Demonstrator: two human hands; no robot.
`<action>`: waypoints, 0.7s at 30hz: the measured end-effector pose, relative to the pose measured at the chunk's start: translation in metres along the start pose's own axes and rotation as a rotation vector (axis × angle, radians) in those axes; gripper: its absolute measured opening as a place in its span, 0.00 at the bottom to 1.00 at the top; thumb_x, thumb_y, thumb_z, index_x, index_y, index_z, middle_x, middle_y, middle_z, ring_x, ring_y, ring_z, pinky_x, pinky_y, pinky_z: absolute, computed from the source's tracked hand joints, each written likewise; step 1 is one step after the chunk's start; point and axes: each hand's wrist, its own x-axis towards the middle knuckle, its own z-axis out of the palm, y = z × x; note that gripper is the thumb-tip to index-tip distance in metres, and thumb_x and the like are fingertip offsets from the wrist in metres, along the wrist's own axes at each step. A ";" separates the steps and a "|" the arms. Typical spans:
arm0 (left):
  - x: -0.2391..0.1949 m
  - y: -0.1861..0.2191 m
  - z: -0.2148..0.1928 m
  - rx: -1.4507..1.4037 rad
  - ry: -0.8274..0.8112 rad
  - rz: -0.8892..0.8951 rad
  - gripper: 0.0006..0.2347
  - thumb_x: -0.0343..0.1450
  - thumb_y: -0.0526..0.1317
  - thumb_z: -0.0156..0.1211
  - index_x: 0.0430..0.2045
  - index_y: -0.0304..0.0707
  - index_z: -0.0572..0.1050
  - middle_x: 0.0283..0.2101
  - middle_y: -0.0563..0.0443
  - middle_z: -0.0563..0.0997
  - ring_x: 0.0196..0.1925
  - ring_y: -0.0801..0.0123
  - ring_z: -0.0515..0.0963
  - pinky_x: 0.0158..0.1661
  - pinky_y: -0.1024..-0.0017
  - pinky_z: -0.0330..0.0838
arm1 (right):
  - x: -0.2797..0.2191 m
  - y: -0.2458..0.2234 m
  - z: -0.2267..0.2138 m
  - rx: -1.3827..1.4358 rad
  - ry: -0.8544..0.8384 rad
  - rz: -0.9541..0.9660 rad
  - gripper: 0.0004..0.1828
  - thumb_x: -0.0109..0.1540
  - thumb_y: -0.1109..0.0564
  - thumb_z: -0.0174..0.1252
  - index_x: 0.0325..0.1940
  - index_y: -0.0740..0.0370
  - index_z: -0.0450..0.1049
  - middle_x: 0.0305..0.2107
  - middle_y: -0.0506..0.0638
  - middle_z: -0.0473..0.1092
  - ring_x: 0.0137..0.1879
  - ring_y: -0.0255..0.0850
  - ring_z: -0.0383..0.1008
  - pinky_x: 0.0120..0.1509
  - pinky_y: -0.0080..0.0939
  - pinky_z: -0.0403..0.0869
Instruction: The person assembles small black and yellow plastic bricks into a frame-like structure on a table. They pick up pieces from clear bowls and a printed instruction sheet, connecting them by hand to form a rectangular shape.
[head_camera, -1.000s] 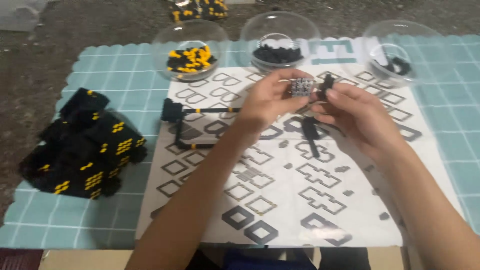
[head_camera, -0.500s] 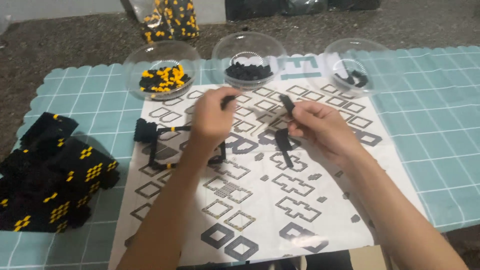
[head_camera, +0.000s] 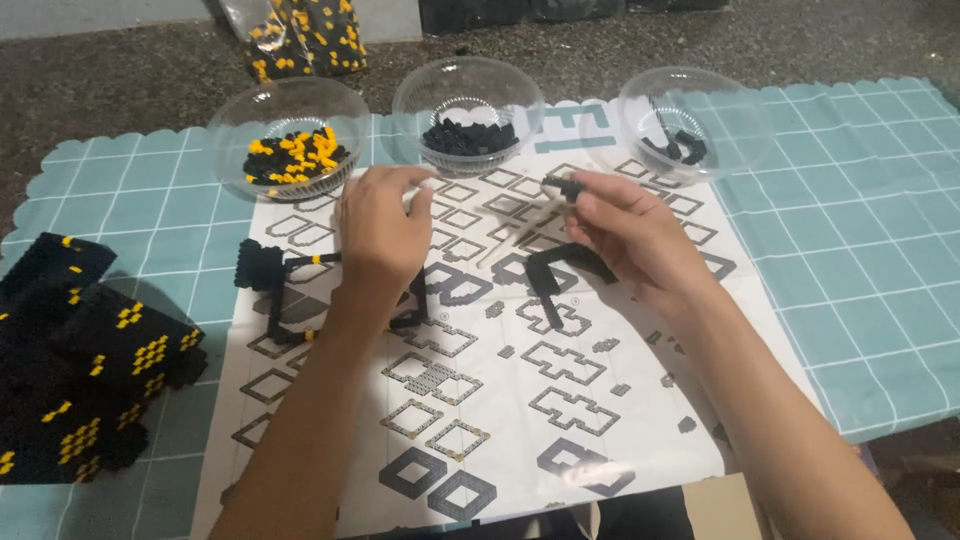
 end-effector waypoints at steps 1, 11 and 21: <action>-0.005 0.007 0.000 -0.001 -0.004 0.000 0.08 0.71 0.38 0.53 0.42 0.43 0.76 0.42 0.46 0.75 0.51 0.56 0.71 0.53 0.58 0.57 | 0.000 -0.002 0.000 0.000 0.004 0.003 0.16 0.60 0.57 0.56 0.51 0.62 0.71 0.32 0.52 0.72 0.38 0.38 0.75 0.48 0.36 0.74; -0.038 0.045 0.018 -1.137 -0.477 -0.023 0.16 0.69 0.41 0.53 0.45 0.25 0.69 0.38 0.37 0.77 0.39 0.63 0.78 0.41 0.70 0.73 | -0.002 -0.005 -0.022 -0.053 -0.073 -0.106 0.16 0.55 0.67 0.57 0.47 0.68 0.73 0.34 0.58 0.71 0.40 0.47 0.77 0.49 0.47 0.77; -0.033 0.037 0.024 -1.158 -0.419 -0.082 0.12 0.66 0.35 0.61 0.38 0.22 0.73 0.31 0.40 0.79 0.33 0.69 0.78 0.39 0.75 0.75 | -0.004 -0.013 -0.012 -0.005 -0.071 -0.114 0.19 0.55 0.69 0.55 0.51 0.70 0.69 0.39 0.61 0.72 0.42 0.47 0.77 0.49 0.44 0.79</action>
